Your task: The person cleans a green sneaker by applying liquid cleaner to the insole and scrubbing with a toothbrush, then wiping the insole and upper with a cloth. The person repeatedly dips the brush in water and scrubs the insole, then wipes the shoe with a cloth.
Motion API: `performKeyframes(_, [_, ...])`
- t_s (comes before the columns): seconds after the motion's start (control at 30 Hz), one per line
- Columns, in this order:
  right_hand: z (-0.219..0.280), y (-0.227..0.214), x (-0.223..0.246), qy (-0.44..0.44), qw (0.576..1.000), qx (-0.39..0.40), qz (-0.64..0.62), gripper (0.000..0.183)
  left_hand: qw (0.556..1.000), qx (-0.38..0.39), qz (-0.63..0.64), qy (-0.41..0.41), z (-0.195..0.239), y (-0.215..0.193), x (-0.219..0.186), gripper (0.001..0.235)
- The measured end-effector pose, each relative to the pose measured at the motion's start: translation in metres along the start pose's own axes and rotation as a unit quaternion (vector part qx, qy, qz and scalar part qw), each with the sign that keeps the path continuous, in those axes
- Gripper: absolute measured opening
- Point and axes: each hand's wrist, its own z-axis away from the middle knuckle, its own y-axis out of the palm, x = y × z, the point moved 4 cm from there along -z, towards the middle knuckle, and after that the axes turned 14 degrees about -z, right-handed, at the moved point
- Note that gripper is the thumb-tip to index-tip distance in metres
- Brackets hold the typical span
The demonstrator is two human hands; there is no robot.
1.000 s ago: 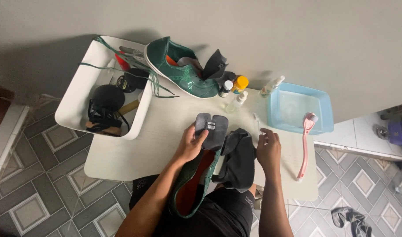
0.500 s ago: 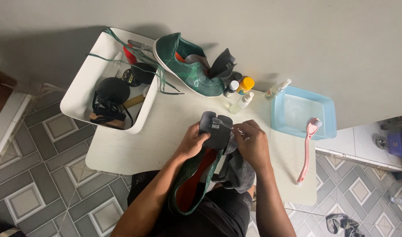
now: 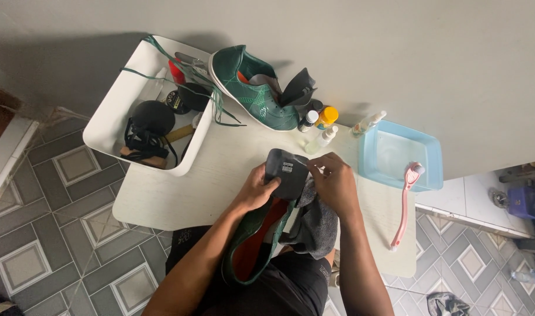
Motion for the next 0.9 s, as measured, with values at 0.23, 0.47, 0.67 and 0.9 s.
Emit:
performKeyframes(0.23, [-0.002,0.006,-0.010,-0.018,0.997,-0.072,-0.014,0.009,1.000,0.011,-0.004,0.021,-0.005,0.004,0.027,0.037])
performKeyframes(0.47, [0.004,0.020,0.008,-0.008,0.998,-0.059,-0.004,0.007,0.998,0.019,0.013,0.051,0.001,0.003,-0.025,0.048])
performKeyframes(0.67, [0.008,0.025,0.024,0.017,0.999,-0.041,0.027,0.010,0.999,0.005,-0.028,0.035,-0.001,0.000,-0.024,0.038])
performKeyframes(0.9, [0.006,0.023,0.039,0.017,0.996,-0.056,0.074,0.011,0.998,0.011,-0.042,0.040,0.003,-0.002,-0.040,0.044])
